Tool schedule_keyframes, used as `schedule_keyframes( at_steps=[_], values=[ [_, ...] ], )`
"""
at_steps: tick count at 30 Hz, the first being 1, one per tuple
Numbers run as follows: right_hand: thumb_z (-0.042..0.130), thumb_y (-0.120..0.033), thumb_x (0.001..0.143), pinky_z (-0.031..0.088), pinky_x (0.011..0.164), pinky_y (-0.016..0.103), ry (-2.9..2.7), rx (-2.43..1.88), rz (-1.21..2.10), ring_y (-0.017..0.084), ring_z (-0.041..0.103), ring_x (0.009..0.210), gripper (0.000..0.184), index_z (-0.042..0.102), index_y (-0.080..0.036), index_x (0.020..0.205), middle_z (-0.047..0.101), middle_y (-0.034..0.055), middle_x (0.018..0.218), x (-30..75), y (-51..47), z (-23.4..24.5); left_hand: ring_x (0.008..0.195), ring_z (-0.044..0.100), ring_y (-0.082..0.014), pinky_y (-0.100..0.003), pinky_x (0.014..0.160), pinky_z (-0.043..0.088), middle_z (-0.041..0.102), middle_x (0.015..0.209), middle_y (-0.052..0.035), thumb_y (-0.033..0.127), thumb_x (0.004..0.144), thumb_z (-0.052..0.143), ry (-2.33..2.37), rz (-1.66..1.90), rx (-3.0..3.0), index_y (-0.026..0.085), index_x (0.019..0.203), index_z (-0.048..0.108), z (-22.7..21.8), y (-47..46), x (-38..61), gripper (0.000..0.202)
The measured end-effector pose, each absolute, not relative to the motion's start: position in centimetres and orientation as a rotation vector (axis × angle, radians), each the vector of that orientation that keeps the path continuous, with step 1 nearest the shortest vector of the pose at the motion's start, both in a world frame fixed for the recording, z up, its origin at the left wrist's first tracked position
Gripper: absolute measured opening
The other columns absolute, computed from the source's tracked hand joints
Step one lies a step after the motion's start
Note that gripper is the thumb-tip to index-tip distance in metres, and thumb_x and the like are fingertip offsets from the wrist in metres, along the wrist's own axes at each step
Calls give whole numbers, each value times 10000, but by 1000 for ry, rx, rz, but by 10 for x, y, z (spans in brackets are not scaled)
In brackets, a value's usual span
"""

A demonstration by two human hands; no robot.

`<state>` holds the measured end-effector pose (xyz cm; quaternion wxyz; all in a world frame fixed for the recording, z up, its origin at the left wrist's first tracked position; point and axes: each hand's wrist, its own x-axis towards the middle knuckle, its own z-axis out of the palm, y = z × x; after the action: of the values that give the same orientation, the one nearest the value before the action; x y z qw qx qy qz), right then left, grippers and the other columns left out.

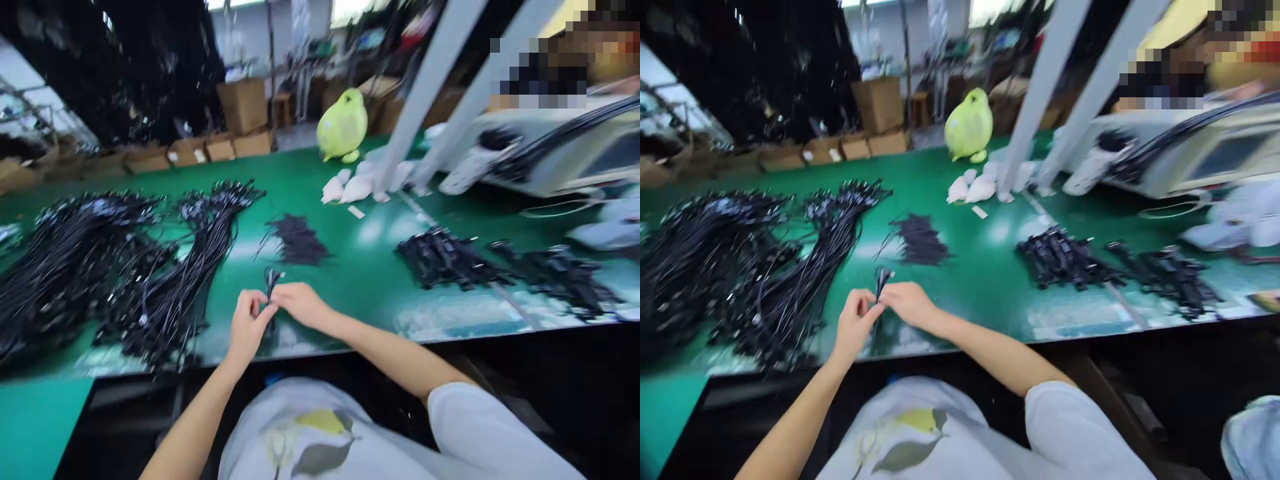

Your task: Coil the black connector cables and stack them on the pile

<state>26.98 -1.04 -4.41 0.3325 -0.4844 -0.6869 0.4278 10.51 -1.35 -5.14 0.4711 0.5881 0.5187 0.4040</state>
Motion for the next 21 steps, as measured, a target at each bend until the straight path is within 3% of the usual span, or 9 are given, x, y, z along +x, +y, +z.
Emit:
schedule_keyframes(
  at_steps=[2, 3, 7, 9, 11, 14, 16, 18, 21],
  values=[
    [457, -365, 861, 352, 683, 239, -1725, -1209, 1195, 120, 446, 715, 296, 506, -161, 653, 513, -5, 688, 270, -10, -47, 982, 572, -235, -428, 905, 489, 590, 1071, -99, 419, 733, 715, 1208, 1088, 1463, 203, 1065, 574, -60, -16, 104, 421],
    [478, -396, 853, 344, 661, 234, -1664, -1162, 1261, 110, 428, 688, 309, 506, -157, 659, 492, -7, 678, 270, -11, -49, 1051, 579, -234, -424, 953, 477, 597, 1139, -113, 454, 805, 639, 1129, 1021, 1478, 191, 1117, 566, -63, -17, 104, 414],
    [558, -509, 803, 198, 462, 206, -1280, -968, 1825, 57, 191, 464, 370, 451, -178, 676, 265, -82, 528, 268, -18, -55, 1319, 460, -241, -391, 1147, 315, 576, 1337, -120, 492, 925, 473, 966, 928, 1620, 173, 1174, 623, -57, -25, 104, 432],
    [540, -552, 808, 137, 411, 206, -1186, -872, 2121, 50, 93, 422, 423, 371, -205, 636, 156, -108, 492, 267, -20, -58, 1288, 492, -254, -388, 1121, 349, 610, 1297, -118, 514, 903, 513, 940, 974, 1561, 173, 1144, 650, -51, -28, 106, 439],
    [474, -610, 842, 150, 386, 209, -1249, -859, 2219, 51, 103, 404, 494, 318, -217, 589, 151, -102, 469, 268, -22, -61, 1125, 598, -245, -378, 1025, 439, 684, 1114, -110, 527, 874, 559, 902, 996, 1372, 165, 1077, 667, -48, -29, 109, 428],
    [536, -599, 842, 297, 435, 214, -1506, -1111, 1752, 69, 318, 464, 485, 484, -171, 620, 397, -32, 535, 277, -22, -61, 727, 626, -137, -287, 780, 523, 644, 765, -21, 480, 806, 671, 884, 1074, 1036, 166, 991, 650, -45, -25, 112, 365],
    [600, -498, 848, 427, 557, 233, -1554, -1228, 1213, 108, 509, 640, 343, 627, -162, 912, 595, 35, 815, 285, -20, -57, 483, 460, -46, -186, 543, 447, 524, 623, 53, 425, 777, 716, 892, 1096, 873, 175, 975, 628, -44, -21, 114, 331],
    [544, -423, 911, 505, 712, 277, -1582, -1172, 843, 153, 603, 863, 386, 554, -213, 1235, 604, 78, 1136, 293, -16, -51, 389, 273, -7, -140, 400, 271, 431, 565, 88, 403, 775, 722, 884, 1030, 799, 179, 986, 618, -44, -21, 115, 324],
    [447, -344, 979, 508, 862, 308, -1798, -1023, 489, 175, 608, 1029, 366, 510, -225, 1319, 602, 89, 1215, 298, -8, -46, 378, 217, -2, -143, 370, 172, 408, 560, 91, 428, 771, 720, 856, 894, 792, 177, 1023, 617, -45, -24, 118, 371]
  ],
)
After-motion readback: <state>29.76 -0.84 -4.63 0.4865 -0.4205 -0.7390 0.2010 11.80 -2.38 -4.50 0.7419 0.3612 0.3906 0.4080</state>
